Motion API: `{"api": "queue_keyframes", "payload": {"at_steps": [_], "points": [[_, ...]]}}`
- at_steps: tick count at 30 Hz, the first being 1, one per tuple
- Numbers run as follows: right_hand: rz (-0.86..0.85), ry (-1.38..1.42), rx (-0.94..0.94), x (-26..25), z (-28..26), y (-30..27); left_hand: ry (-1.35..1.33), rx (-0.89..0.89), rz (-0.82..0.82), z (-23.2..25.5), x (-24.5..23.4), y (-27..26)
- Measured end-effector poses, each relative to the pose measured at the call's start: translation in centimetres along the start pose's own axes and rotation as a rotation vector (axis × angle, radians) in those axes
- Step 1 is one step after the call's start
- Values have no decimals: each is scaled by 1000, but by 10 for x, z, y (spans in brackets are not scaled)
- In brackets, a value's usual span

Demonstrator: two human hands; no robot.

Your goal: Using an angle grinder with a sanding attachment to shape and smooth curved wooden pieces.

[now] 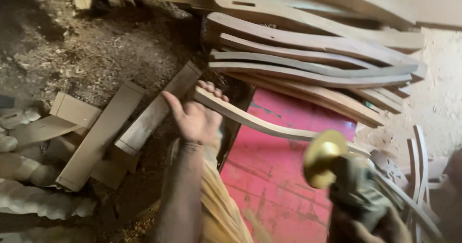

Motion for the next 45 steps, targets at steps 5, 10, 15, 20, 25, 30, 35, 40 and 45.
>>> {"api": "queue_keyframes", "payload": {"at_steps": [5,10,15,20,25,30,35,40,45], "points": [[-25,-31,11,145,-64,32,-77,-44,-42,-9,38,-8],[27,-194,82,215,-112,57,-128,-73,-124,-15,45,-14],[-4,-680,140,243,-133,71,-130,-143,-76,-18,53,-17],[-5,-712,159,232,-116,72,-137,-159,-15,-17,52,-21],[3,-582,210,205,-90,65,-116,-130,-107,-12,60,-20],[64,-601,296,188,-79,60,81,-54,-102,-14,53,-15],[126,-790,403,165,-66,57,224,-5,48,-14,44,-12],[196,-876,420,145,-68,57,285,-15,100,-6,39,-12],[281,-836,466,108,-64,57,287,-63,70,4,30,-11]]}}
Point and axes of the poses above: each hand's wrist, its own y-axis towards the middle knuckle, its own x-axis out of the palm, z = x × y, the point moved 1 cm from there along y, towards the middle knuckle
